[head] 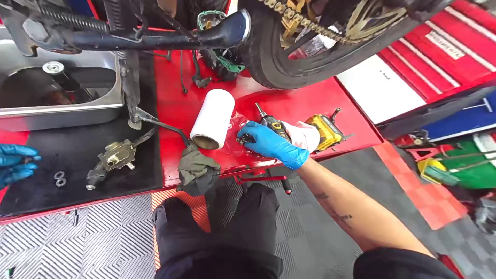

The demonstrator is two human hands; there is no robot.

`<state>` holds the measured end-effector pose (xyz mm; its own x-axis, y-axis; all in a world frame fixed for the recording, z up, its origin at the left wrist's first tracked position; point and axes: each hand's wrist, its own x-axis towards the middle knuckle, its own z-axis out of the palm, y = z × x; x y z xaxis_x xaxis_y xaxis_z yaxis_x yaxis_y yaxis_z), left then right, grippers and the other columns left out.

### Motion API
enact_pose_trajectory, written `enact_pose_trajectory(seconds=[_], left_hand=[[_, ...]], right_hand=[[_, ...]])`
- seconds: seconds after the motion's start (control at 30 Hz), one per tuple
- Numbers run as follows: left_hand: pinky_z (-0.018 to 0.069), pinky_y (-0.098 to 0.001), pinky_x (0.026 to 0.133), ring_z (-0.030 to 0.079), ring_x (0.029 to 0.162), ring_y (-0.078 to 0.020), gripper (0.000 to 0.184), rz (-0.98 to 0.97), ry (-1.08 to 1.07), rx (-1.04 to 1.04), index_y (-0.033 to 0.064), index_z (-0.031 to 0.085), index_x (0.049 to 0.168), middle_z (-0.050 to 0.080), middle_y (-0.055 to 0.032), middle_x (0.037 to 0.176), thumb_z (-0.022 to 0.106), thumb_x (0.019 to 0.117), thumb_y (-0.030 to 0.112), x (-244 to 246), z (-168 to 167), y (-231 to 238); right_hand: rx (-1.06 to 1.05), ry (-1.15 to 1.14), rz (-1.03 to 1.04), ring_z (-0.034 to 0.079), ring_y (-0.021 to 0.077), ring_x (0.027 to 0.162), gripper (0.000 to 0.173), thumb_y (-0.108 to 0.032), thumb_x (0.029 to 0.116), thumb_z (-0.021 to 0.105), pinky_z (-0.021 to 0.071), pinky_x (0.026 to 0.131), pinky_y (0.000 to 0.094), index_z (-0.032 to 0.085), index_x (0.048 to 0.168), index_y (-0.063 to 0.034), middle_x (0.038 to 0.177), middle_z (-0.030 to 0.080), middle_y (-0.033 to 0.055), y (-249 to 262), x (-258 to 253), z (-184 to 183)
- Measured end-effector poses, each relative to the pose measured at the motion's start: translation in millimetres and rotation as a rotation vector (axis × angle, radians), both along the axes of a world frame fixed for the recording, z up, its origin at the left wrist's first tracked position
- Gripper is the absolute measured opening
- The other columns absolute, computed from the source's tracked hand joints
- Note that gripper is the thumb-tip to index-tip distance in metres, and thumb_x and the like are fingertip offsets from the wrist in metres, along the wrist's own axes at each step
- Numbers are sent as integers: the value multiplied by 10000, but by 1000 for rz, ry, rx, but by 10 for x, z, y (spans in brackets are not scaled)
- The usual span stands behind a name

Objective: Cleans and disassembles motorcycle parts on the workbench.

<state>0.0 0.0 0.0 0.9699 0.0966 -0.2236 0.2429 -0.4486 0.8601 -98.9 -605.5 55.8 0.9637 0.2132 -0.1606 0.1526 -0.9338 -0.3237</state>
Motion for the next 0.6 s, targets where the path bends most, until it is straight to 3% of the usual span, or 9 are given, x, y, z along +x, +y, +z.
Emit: enact_pose_trajectory(seconds=[0.07, 0.1, 0.17, 0.23, 0.3, 0.37, 0.43, 0.47, 0.6], left_hand=[[453, -88, 794, 597, 840, 6, 294, -60, 70, 159, -186, 436, 1270, 575, -129, 924, 279, 1093, -13, -92, 121, -40], [448, -118, 789, 578, 775, -25, 258, 220, 96, 220, -110, 516, 1217, 570, -124, 885, 317, 1096, 2, -73, 143, -282], [480, -98, 676, 599, 692, -1, 206, 59, -68, 9, -100, 567, 1073, 599, -76, 798, 417, 1069, 41, -45, 9, 39], [522, -175, 706, 621, 755, -33, 176, -50, 23, -202, 11, 587, 1163, 634, -31, 927, 500, 1068, 131, -114, 228, 151], [537, -216, 714, 604, 765, -35, 136, -96, 81, -118, 97, 636, 1139, 657, 19, 955, 594, 1028, 162, -259, 535, 96], [538, -329, 769, 604, 827, -110, 149, -200, 69, 35, 51, 658, 1110, 650, -41, 971, 640, 992, 140, -346, 693, 38], [559, -424, 795, 642, 850, -190, 158, -326, 41, 158, 13, 684, 1047, 671, -105, 929, 727, 924, 102, -323, 707, 15], [555, -440, 788, 643, 841, -210, 180, -375, 34, 210, 15, 691, 1024, 668, -113, 907, 773, 889, 102, -313, 712, -10], [540, -575, 854, 678, 914, -310, 345, -455, 20, 483, 44, 728, 1049, 710, -155, 951, 884, 795, 218, -389, 721, -182]], right_hand=[[-6, 38, 7, 614, 322, 1203, 336, -75, 896, 688, 484, 1025, 522, 704, 1231, -94, 1285, 647, 160, -9, -2, 43], [-7, 54, 8, 615, 310, 1213, 364, -86, 902, 681, 482, 1035, 522, 694, 1265, -105, 1307, 645, 149, -22, -1, 65], [-17, 66, 10, 614, 288, 1239, 383, -130, 928, 668, 476, 1058, 529, 676, 1312, -131, 1335, 649, 122, -76, -14, 112], [-53, 26, 13, 606, 330, 1246, 383, -176, 944, 661, 462, 1052, 585, 671, 1324, -135, 1326, 652, 139, -108, -54, 215], [-45, -54, 23, 617, 413, 1205, 367, -184, 959, 642, 460, 1000, 664, 678, 1310, -85, 1290, 654, 217, -4, -48, 393], [70, -152, 52, 681, 335, 1081, 349, -282, 983, 619, 551, 913, 586, 689, 1269, -95, 1242, 676, 181, 204, 14, 568], [290, -212, 127, 695, 148, 983, 336, -376, 955, 643, 596, 847, 370, 713, 1188, -144, 1168, 704, 55, 563, 91, 681], [387, -217, 212, 693, 115, 963, 320, -370, 952, 657, 598, 833, 331, 724, 1169, -144, 1144, 712, 33, 835, 138, 737], [346, -214, 588, 682, 141, 982, 251, -262, 965, 621, 582, 856, 390, 746, 1157, -160, 1116, 710, 27, 2302, 330, 837]])
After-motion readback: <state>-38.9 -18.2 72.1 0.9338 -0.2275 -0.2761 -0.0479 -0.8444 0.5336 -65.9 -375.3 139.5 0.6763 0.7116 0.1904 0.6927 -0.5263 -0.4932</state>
